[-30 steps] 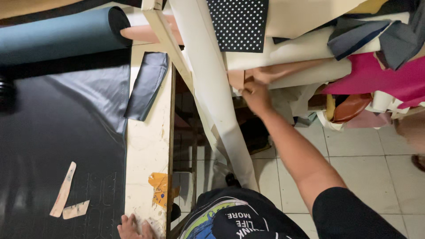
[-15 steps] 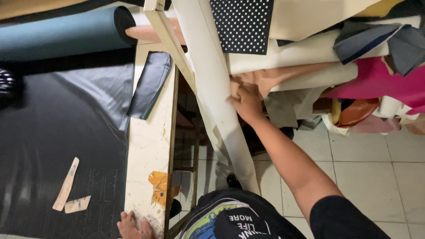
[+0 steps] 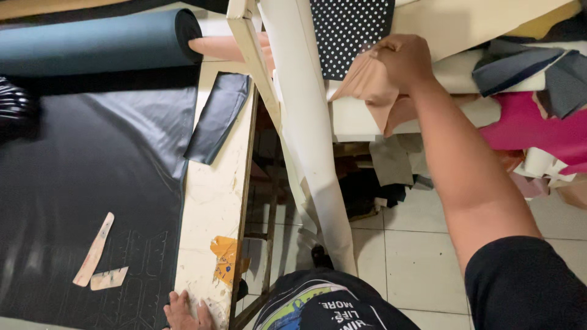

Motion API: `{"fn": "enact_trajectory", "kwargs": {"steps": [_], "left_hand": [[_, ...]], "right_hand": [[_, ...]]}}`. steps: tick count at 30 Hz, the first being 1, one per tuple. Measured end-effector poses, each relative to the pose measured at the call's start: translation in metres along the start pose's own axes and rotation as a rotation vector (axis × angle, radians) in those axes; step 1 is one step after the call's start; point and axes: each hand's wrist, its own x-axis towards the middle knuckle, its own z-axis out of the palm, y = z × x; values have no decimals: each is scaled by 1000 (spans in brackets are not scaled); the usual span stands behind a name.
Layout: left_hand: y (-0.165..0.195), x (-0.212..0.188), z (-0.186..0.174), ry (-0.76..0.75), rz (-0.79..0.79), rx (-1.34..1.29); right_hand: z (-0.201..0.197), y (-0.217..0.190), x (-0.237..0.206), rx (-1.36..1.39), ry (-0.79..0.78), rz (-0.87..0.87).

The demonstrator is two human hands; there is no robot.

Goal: The person uses a wooden template and a pencil to mark repeated rectangular outlines on a large black sheet. They reposition the template multiple times and draw along its edges. A coworker is seen handling a separate piece of light-colored material nearby.

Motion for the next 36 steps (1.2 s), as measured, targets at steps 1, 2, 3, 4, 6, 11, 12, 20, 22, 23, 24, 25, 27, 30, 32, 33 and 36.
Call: {"fn": "enact_trajectory", "kwargs": {"steps": [1, 2, 3, 4, 6, 11, 12, 20, 22, 23, 24, 25, 27, 30, 32, 33, 36], "left_hand": [[1, 0, 1, -17, -17, 8], [0, -3, 0, -39, -38, 23], [-2, -6, -1, -30, -33, 18], [-1, -7, -1, -14, -24, 5], [-1, -5, -2, 28, 30, -43], [2, 5, -5, 149, 285, -100], [3, 7, -4, 130, 265, -72], [4, 22, 4, 75, 267, 126], [8, 25, 2, -72, 100, 288], [10, 26, 1, -132, 41, 366], [15, 27, 0, -76, 73, 375], [21, 25, -2, -37, 103, 385], [39, 22, -2, 67, 186, 314], [68, 20, 1, 134, 291, 145], [81, 17, 5, 106, 328, 136], [84, 13, 8, 84, 281, 117], [84, 6, 15, 49, 179, 71]], "right_hand": [[-3, 6, 1, -30, -36, 27], [-3, 11, -1, -21, -51, 54], [-3, 16, -3, -11, -66, 81], [-3, 19, -3, -1, -73, 99], [-1, 26, -5, 60, -70, 182], [-12, 39, -21, 130, -126, 240], [-17, 41, -28, 89, -182, 257], [36, 30, -162, -407, 45, 16], [45, 36, -179, -367, 165, -100], [46, 40, -174, -234, 139, -72], [42, 44, -166, -102, 114, -41], [39, 47, -157, 28, 81, -3], [25, 48, -116, -664, -97, -301], [22, 28, -59, 395, -10, 201], [18, 14, -30, 400, -30, 301], [17, 8, -20, 331, -15, 283], [19, -2, -6, 169, -20, 289]]}}
